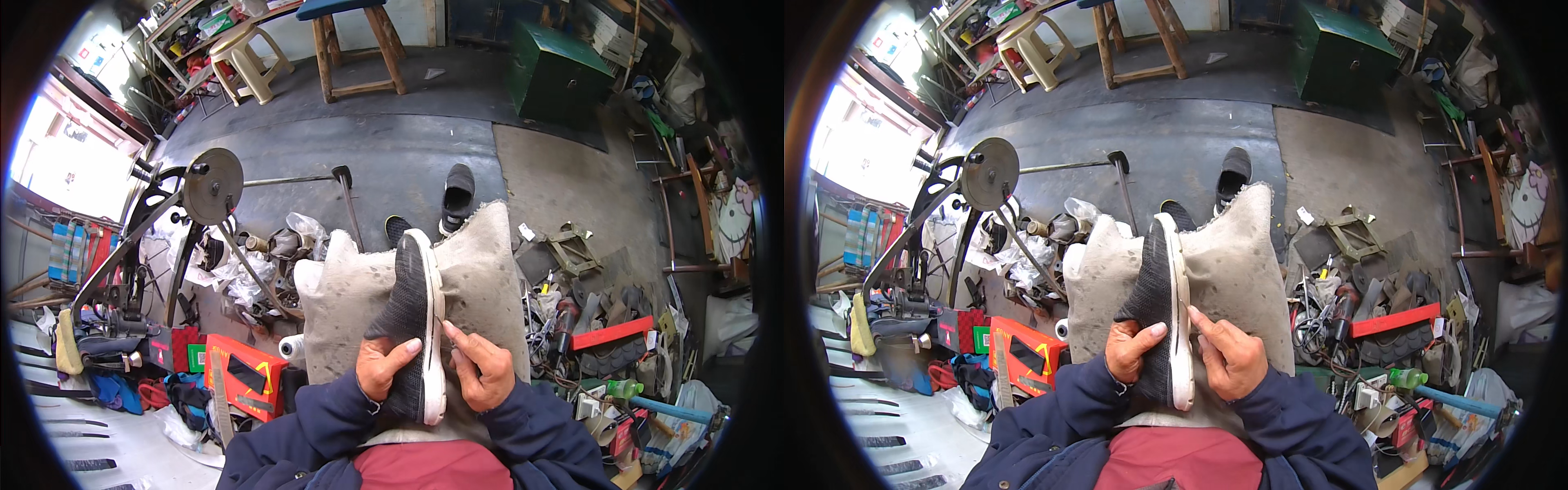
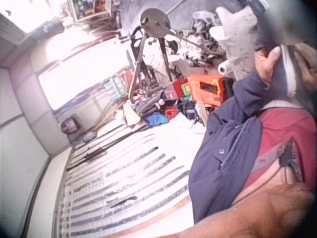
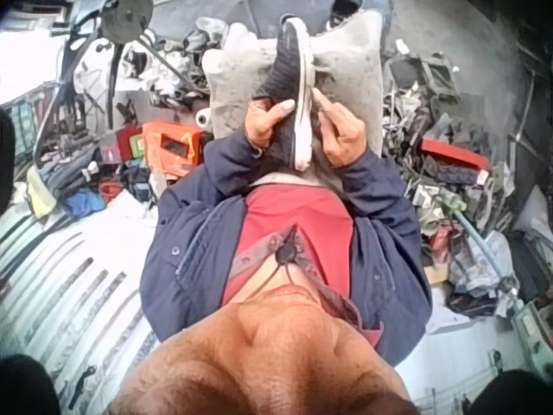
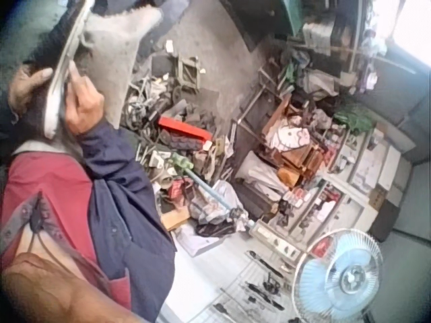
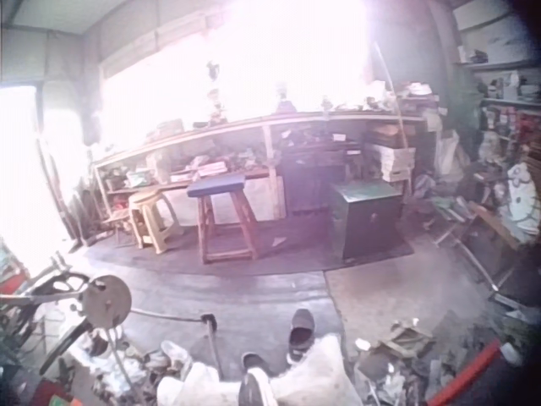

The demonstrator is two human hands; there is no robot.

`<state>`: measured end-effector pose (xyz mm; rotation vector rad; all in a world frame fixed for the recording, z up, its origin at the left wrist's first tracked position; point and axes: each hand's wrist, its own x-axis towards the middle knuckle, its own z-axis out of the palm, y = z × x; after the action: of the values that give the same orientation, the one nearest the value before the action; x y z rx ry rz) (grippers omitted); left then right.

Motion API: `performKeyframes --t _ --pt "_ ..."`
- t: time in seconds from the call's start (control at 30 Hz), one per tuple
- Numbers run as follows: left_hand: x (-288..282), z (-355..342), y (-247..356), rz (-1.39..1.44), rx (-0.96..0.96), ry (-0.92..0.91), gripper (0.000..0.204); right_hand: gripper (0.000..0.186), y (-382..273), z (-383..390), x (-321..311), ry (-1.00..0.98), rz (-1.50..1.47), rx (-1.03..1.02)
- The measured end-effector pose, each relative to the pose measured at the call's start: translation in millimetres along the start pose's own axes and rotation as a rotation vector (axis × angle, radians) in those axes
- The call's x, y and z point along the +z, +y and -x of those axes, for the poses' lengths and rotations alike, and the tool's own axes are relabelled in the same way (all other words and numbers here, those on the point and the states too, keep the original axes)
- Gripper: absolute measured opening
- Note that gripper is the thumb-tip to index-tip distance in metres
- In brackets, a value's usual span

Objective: The person removes the insole from a black slip-on shoe using shears, then inserts a new yellow insole. They adjust the shoe's upper and sole, inspect the fit, and prepare a needle and thread to stitch the shoe.

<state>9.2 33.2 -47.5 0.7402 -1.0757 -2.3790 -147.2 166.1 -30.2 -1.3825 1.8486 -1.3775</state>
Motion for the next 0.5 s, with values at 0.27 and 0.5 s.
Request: performKeyframes --t 0.27,0.5 --pt "9 4 2 -0.32 0.061 0.027 0.038 0.048 -8 -4 -7 -0.049 -0.002 0.06" --pt "12 -5 6 -0.549 0.203 -0.06 0.043 0.039 -12 -27 -48 -0.261 0.037 0.179"
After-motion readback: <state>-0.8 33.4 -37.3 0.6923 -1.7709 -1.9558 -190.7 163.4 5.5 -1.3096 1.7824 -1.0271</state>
